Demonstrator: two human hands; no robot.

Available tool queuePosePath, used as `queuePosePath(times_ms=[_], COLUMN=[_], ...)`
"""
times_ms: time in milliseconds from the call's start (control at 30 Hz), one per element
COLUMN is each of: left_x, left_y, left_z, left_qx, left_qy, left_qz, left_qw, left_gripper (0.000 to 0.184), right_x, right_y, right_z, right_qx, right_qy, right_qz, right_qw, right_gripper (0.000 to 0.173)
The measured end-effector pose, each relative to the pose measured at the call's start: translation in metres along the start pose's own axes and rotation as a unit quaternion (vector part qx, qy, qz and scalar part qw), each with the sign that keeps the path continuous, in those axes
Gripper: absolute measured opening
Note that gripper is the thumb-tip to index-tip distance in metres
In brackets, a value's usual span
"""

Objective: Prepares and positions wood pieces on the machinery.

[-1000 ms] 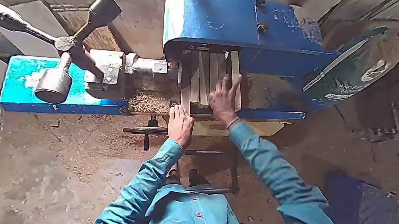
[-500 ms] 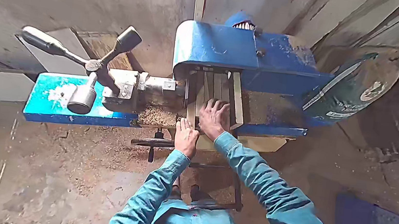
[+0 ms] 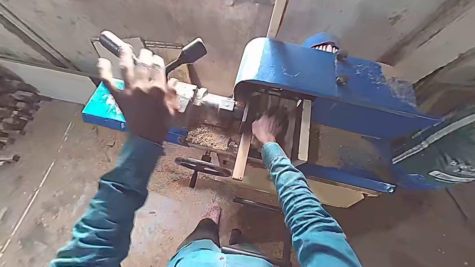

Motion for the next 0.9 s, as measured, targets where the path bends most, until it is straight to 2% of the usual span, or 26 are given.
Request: queuePosePath(times_ms=[100,200,267,300,367,467,533,633,700,733,800,867,900], left_x=[0.002,0.008,-0.004,-0.015,-0.058,-0.128,-0.173,-0.226,-0.24,-0.234,-0.202,-0.159,-0.135], left_y=[-0.024,-0.032,-0.035,-0.034,-0.034,-0.063,-0.09,-0.141,-0.162,-0.159,-0.143,-0.114,-0.098], left_z=[0.076,0.115,0.139,0.146,0.146,0.148,0.134,0.09,0.046,0.02,-0.025,-0.053,-0.06], left_qx=[0.024,0.024,0.067,0.103,0.11,0.106,0.132,0.136,0.161,0.176,0.198,0.182,0.159], left_qy=[0.067,0.063,0.092,0.126,0.178,0.182,0.113,-0.075,-0.177,-0.192,-0.205,-0.229,-0.266], left_qz=[0.04,0.103,0.122,0.148,0.268,0.349,0.375,0.416,0.382,0.36,0.369,0.403,0.407], left_qw=[0.997,0.992,0.986,0.975,0.941,0.913,0.911,0.896,0.893,0.896,0.885,0.868,0.859], left_gripper=[0.057,0.059,0.058,0.055,0.047,0.052,0.054,0.051,0.047,0.044,0.044,0.048,0.045], right_x=[-0.011,-0.006,-0.008,-0.006,0.009,0.013,0.008,0.005,0.003,0.004,0.005,0.004,0.003], right_y=[-0.03,-0.034,-0.023,-0.018,-0.011,-0.008,-0.01,-0.013,-0.007,-0.004,-0.003,-0.007,-0.01], right_z=[-0.003,-0.006,-0.005,-0.003,0.004,0.012,0.009,0.003,0.003,0.004,0.005,0.005,0.005], right_qx=[-0.01,-0.014,-0.017,-0.025,-0.055,-0.064,-0.108,-0.141,-0.142,-0.144,-0.135,-0.109,-0.092], right_qy=[0.014,0.003,0.012,0.024,0.066,0.16,0.165,0.159,0.147,0.131,0.12,0.119,0.116], right_qz=[-0.075,-0.073,-0.128,-0.142,-0.146,-0.186,-0.192,-0.211,-0.206,-0.18,-0.163,-0.154,-0.148], right_qw=[0.997,0.997,0.992,0.989,0.986,0.967,0.961,0.954,0.957,0.964,0.97,0.975,0.978], right_gripper=[0.079,0.078,0.073,0.068,0.044,0.034,0.033,0.033,0.032,0.031,0.031,0.033,0.032])
Point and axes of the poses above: each hand's wrist, its own x-axis away from the middle knuckle, its own y-axis out of the back of the hand, z = x × y, the point moved 6 cm from there along -x, towards the middle knuckle, and after that the axes turned 9 degrees about -y, right-handed, at the moved point
